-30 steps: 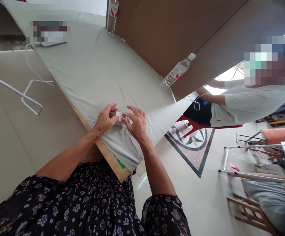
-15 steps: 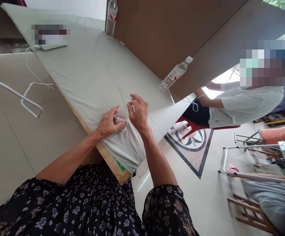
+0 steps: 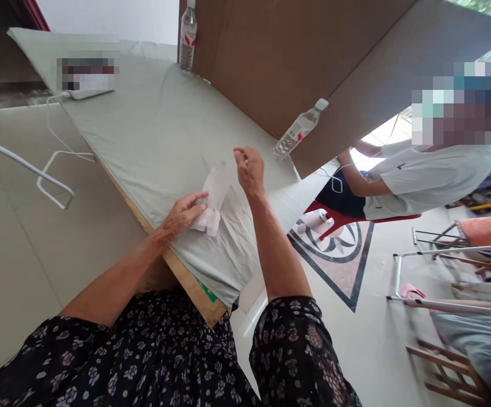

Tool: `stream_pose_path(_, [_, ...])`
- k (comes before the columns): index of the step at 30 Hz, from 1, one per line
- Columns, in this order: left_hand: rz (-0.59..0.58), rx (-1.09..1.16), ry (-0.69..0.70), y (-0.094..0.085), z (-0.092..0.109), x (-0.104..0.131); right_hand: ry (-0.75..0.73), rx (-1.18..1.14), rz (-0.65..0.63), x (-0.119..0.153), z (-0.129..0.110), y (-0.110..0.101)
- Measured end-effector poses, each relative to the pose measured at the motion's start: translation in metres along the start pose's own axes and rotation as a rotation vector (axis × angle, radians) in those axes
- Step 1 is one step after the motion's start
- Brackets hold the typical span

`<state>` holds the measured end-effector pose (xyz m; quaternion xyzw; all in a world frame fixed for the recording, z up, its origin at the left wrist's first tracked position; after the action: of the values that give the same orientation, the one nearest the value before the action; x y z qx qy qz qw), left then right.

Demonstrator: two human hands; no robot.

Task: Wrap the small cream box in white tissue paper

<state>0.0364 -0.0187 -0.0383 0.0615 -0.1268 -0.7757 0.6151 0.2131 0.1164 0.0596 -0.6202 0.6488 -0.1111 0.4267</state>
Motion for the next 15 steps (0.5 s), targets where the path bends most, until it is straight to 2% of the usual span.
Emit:
stream_pose_path(2, [0.012,0.062,-0.032,0.000,-0.001,0.000,0.069,-0.058,0.062,0.025,-0.005,-0.011])
stream_pose_path(3, [0.014,0.082,-0.025,0.001,0.000,0.000,0.098,-0.084,0.047,0.041,-0.009,-0.012])
stream_pose_path(6, [0.019,0.160,0.025,0.003,0.003,-0.001,0.136,-0.077,-0.190,0.084,-0.025,0.004])
stream_pose_path(9, [0.018,0.220,0.044,0.003,0.002,-0.002,0.165,0.013,-0.279,0.109,-0.031,0.024])
stream_pose_path(12, [0.052,0.200,0.070,-0.003,0.002,-0.004,0.238,-0.062,-0.187,0.112,-0.017,0.032])
stream_pose_path(15, [0.134,0.163,0.089,-0.012,0.004,-0.007,0.324,-0.364,-0.014,0.112,0.007,0.026])
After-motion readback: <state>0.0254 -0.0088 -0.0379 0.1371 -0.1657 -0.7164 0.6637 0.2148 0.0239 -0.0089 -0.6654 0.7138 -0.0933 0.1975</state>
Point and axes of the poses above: each hand's wrist, its own x-axis away from the middle knuckle, its own y-axis out of the palm, z = x × y, the point moved 6 cm from there along -x, towards the middle knuckle, and after that the axes turned 5 degrees about -z, right-handed, at the moved point
